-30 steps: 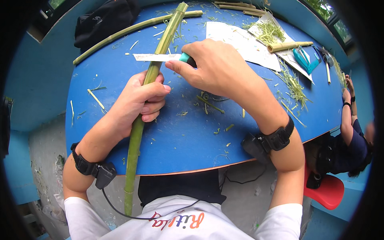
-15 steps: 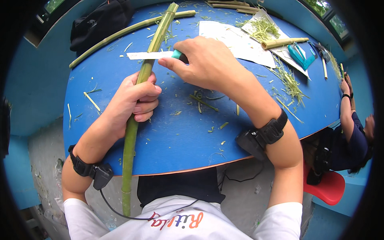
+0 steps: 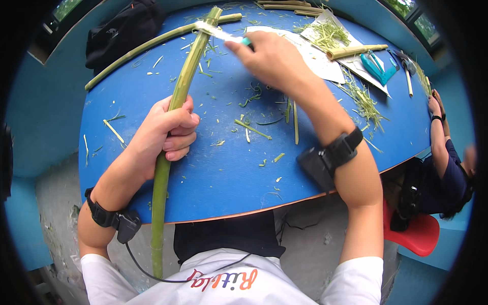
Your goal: The person trims and scrapes the outer layer of green bamboo stalks using a small knife, working on several stalks one at a time on a blue table.
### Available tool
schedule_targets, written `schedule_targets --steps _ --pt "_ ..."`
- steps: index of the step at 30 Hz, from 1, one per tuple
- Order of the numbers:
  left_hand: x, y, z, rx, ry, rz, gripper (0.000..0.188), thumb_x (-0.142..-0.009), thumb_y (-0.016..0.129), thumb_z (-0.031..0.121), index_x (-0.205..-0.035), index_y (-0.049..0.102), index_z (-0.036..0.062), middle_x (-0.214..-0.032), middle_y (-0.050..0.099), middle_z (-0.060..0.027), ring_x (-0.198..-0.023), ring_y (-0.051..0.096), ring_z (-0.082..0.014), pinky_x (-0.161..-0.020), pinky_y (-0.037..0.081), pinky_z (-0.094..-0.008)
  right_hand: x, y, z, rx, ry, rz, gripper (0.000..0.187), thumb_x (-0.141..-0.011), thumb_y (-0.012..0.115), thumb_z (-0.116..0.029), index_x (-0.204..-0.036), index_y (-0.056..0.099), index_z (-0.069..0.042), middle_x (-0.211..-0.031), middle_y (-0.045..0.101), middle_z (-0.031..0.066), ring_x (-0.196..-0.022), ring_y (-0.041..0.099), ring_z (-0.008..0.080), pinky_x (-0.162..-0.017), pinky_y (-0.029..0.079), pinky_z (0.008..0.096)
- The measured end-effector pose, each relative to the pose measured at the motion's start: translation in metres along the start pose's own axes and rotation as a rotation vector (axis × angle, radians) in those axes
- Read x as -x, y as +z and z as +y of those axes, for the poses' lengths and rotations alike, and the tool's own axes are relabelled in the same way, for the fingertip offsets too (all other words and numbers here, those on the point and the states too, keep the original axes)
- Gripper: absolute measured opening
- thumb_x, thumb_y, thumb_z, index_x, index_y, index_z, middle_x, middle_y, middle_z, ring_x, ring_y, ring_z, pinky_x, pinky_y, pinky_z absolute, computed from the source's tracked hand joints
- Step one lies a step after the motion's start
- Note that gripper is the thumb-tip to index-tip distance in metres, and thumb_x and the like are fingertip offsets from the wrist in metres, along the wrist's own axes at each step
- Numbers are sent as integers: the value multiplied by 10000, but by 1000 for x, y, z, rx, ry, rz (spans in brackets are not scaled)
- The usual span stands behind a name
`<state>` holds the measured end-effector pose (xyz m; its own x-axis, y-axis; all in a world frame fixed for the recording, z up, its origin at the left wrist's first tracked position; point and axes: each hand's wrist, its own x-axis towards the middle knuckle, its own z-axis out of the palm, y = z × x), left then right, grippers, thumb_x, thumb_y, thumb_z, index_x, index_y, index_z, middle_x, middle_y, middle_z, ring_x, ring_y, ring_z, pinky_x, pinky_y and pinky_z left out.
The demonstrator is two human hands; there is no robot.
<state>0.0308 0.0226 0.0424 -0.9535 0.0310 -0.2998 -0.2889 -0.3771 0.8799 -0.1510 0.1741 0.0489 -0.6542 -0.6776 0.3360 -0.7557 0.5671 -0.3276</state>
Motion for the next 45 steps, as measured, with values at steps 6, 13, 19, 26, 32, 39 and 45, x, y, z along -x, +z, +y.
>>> schedule_targets --steps 6,13,19,26,32,39,45 --pt "0 -3 1 -50 -2 6 241 -839 594 75 -804 364 136 -618 352 62 -410 311 3 -328 268 -171 -1 2 12 -99 -19 37 636 -919 474 -547 -721 580 49 -674 580 231 -674 573 381 -660 434 458" --pt "0 -5 3 -22 1 2 253 -846 602 78 -798 361 137 -615 351 65 -412 317 -1 -335 271 -178 8 -5 -13 -118 -26 -100 616 -918 489 -530 -731 571 51 -652 562 236 -640 548 390 -629 422 460" --pt "3 -7 4 6 -9 -13 215 -861 586 73 -840 378 126 -613 367 60 -413 326 -4 -342 284 -185 21 -11 -51 -90 -100 -276 563 -915 506 -499 -752 599 32 -644 571 237 -640 567 405 -617 437 468" --pt "2 -7 4 -24 -16 -5 199 -865 579 76 -882 384 111 -620 371 59 -414 326 -5 -346 281 -185 25 -11 -59 -125 -109 -330 536 -902 526 -484 -749 590 25 -666 585 234 -662 570 420 -628 444 480" --pt "0 -7 4 2 -6 -21 214 -865 590 82 -887 381 124 -638 363 63 -425 329 -5 -352 282 -185 23 -8 -50 -74 -163 -259 540 -898 525 -502 -743 587 12 -674 582 224 -679 568 414 -635 441 477" --pt "-2 -6 2 -3 1 -17 220 -866 596 88 -888 381 129 -640 361 67 -426 326 -3 -355 281 -179 24 -5 -45 -96 -201 -190 543 -903 540 -482 -738 528 35 -534 440 175 -505 419 334 -515 339 418" --pt "-2 -6 3 9 -4 -12 218 -867 598 92 -876 384 131 -640 360 68 -432 326 2 -358 280 -175 22 -7 -45 -76 -212 -180 532 -900 546 -471 -737 526 35 -537 448 175 -508 429 335 -519 345 419"
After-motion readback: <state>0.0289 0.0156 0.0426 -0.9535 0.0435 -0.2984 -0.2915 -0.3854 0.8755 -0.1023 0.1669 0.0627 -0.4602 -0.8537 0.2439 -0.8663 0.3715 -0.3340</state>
